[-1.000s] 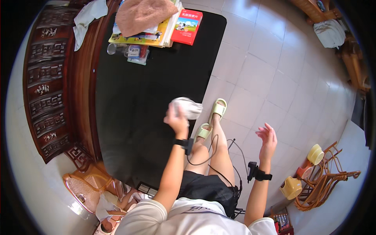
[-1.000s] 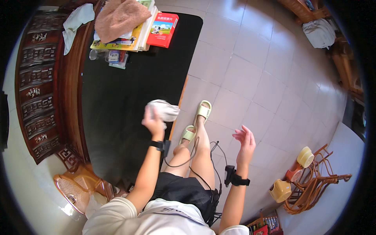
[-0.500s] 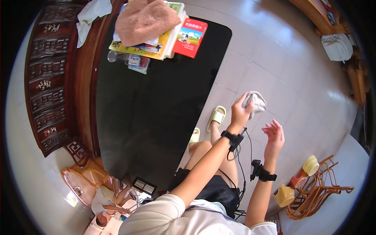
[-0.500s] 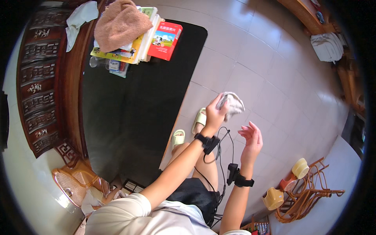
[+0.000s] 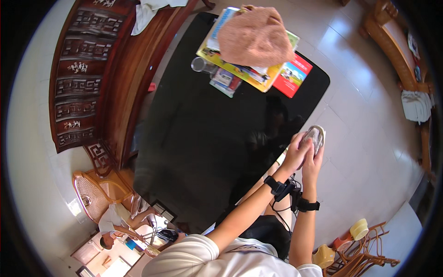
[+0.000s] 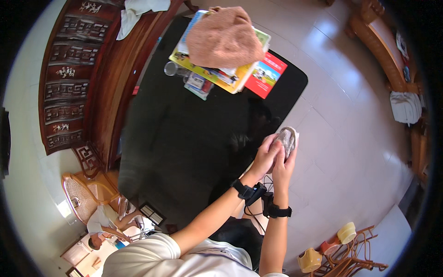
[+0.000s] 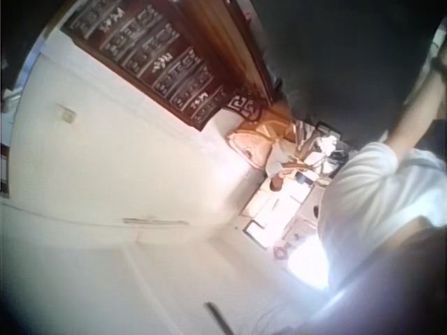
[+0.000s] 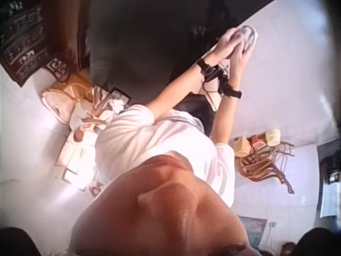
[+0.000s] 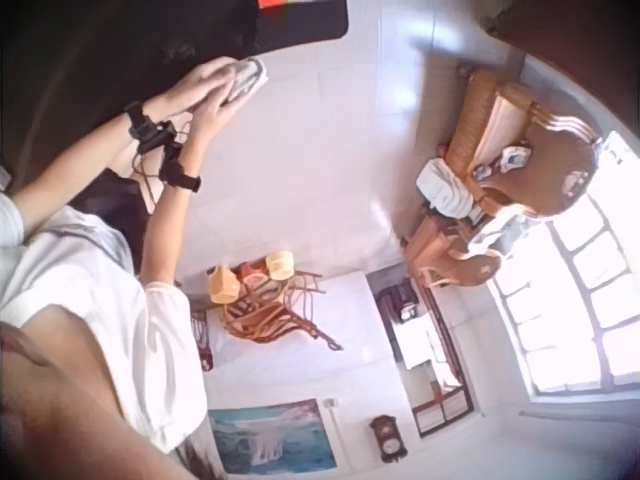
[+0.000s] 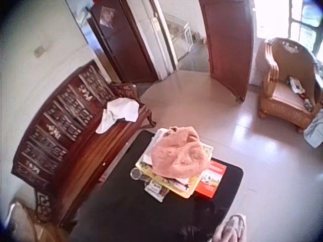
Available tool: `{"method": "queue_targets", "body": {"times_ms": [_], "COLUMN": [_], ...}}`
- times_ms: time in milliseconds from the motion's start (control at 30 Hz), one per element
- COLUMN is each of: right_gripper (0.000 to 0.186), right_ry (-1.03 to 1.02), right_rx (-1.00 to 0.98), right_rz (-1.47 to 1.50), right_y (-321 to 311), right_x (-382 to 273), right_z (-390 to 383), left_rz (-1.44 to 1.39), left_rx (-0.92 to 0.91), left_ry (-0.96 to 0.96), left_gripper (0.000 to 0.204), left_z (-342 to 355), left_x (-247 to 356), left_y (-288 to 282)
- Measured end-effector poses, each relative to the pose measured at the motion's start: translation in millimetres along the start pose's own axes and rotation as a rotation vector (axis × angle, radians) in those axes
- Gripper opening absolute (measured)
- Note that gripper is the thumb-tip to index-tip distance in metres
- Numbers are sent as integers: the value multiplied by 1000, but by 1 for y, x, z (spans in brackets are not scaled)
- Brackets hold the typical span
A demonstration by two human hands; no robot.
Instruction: The person clears books and items from a dark table and wipes the surface with a white cloth.
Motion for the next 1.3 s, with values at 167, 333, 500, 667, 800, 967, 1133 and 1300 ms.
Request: {"method": "queue_targets", "body": {"times_ms": [167, 333, 500, 667, 800, 967, 1133, 1300], "right_gripper": [39, 48, 50, 54, 58, 57, 55, 54], "right_ry": [185, -27, 54, 66, 11, 21, -34, 3], "right_rx": [-300, -579, -407, -224, -112, -139, -71, -102], "right_rz": [-6, -107, -259, -387, -372, -346, -498, -441], "right_y": [61, 118, 109, 34, 6, 31, 9, 35], "right_x": [-14, -36, -51, -35, -51, -39, -66, -59], "right_z": [10, 18, 27, 45, 48, 47, 39, 30], "left_rz": [-242, -153, -113, -197, -3, 461, 861, 806], "left_rx": [120, 287, 766, 1285, 1374, 1565, 1493, 860], "left_ry": [24, 19, 90, 295, 291, 176, -83, 522], "left_gripper": [55, 45, 37, 33, 32, 41, 37, 31], "left_z": [18, 32, 26, -12, -47, -37, 138, 176], "left_x": [52, 67, 91, 54, -14, 9, 77, 99], "left_y": [-52, -147, -345, -530, -637, -710, -473, -409]}}
Point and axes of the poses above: each hand's wrist, its own z-axis towards the middle knuckle, its own y-axis out of the palm, x = y × z, the point moved 4 cm from there along z, towards the middle knuckle, and after that the axes turned 6 degrees about z, right-handed, at the moved point
